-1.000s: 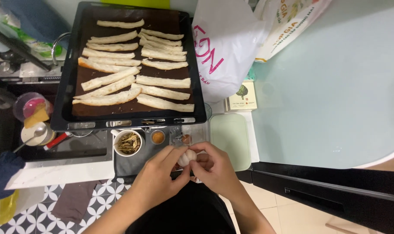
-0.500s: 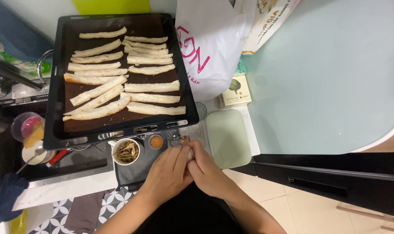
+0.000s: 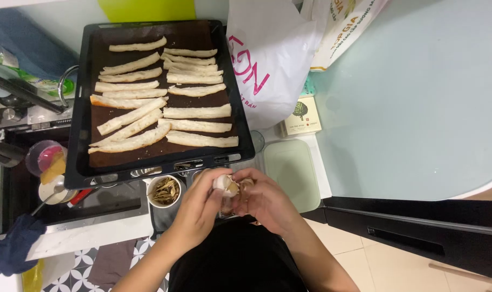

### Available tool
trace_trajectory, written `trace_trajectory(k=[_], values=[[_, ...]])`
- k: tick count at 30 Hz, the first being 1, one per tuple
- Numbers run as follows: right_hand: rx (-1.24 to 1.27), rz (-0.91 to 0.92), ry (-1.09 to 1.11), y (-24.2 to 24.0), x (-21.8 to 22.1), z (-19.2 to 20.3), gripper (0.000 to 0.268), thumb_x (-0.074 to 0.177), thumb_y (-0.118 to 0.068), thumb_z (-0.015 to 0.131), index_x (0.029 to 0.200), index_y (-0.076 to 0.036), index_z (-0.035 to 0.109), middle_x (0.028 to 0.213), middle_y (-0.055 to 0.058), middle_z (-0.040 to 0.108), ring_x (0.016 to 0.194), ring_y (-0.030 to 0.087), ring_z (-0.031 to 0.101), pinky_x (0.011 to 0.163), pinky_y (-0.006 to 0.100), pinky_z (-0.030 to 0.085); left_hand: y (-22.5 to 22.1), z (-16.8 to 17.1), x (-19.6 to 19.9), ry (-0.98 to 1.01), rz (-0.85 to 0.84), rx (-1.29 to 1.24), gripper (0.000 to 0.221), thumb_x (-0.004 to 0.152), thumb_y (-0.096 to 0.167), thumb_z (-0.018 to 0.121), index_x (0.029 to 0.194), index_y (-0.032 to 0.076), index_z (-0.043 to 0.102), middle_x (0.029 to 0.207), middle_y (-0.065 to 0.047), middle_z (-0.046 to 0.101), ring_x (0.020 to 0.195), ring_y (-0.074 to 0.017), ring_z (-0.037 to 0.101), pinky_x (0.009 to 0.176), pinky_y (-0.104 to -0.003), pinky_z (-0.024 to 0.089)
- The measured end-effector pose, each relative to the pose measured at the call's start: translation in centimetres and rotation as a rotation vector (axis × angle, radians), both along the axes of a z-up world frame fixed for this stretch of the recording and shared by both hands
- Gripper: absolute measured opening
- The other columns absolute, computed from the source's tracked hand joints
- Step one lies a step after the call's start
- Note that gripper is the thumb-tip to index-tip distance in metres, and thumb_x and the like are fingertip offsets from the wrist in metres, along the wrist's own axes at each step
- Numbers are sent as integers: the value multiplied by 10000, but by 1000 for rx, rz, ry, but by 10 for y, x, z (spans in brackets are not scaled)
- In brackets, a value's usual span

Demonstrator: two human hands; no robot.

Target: Peeling and chopping garlic cloves on a wooden cutting board in a kitchen.

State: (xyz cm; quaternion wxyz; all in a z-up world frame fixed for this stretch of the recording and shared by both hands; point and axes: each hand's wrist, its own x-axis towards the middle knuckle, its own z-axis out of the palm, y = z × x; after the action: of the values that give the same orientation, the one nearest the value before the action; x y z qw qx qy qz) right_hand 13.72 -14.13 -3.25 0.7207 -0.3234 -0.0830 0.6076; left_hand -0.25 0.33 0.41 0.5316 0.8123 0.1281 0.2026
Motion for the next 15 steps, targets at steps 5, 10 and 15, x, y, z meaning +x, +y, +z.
trace_trajectory(k=[5, 10, 15], values=[[-32, -75, -122, 2, -3, 20, 231, 979, -84, 611, 1192, -15, 557, 1033, 101, 659, 858, 175, 678, 721, 323, 567, 0, 21, 2, -47, -40, -172, 388, 974, -39, 547, 1358, 21, 558, 1209, -144, 605, 1044, -258, 662, 886, -306, 538], [-35, -152, -246, 3, -3, 25, 240, 955, -31, 692, 1165, 12, 584, 1039, 104, 675, 875, 168, 677, 727, 301, 580, -1, 29, 2, -168, -66, 94, 465, 970, -15, 635, 1421, -2, 522, 1295, -161, 593, 1117, -260, 657, 958, -298, 516], [-53, -63, -504, -6, 0, 14, 270, 971, 3, 723, 1210, 40, 604, 1039, 98, 648, 927, 138, 643, 797, 295, 576, -1, 29, 1, 2, -25, 34, 532, 940, 24, 698, 1444, 11, 528, 1042, -111, 628, 885, -208, 630, 810, -290, 532]])
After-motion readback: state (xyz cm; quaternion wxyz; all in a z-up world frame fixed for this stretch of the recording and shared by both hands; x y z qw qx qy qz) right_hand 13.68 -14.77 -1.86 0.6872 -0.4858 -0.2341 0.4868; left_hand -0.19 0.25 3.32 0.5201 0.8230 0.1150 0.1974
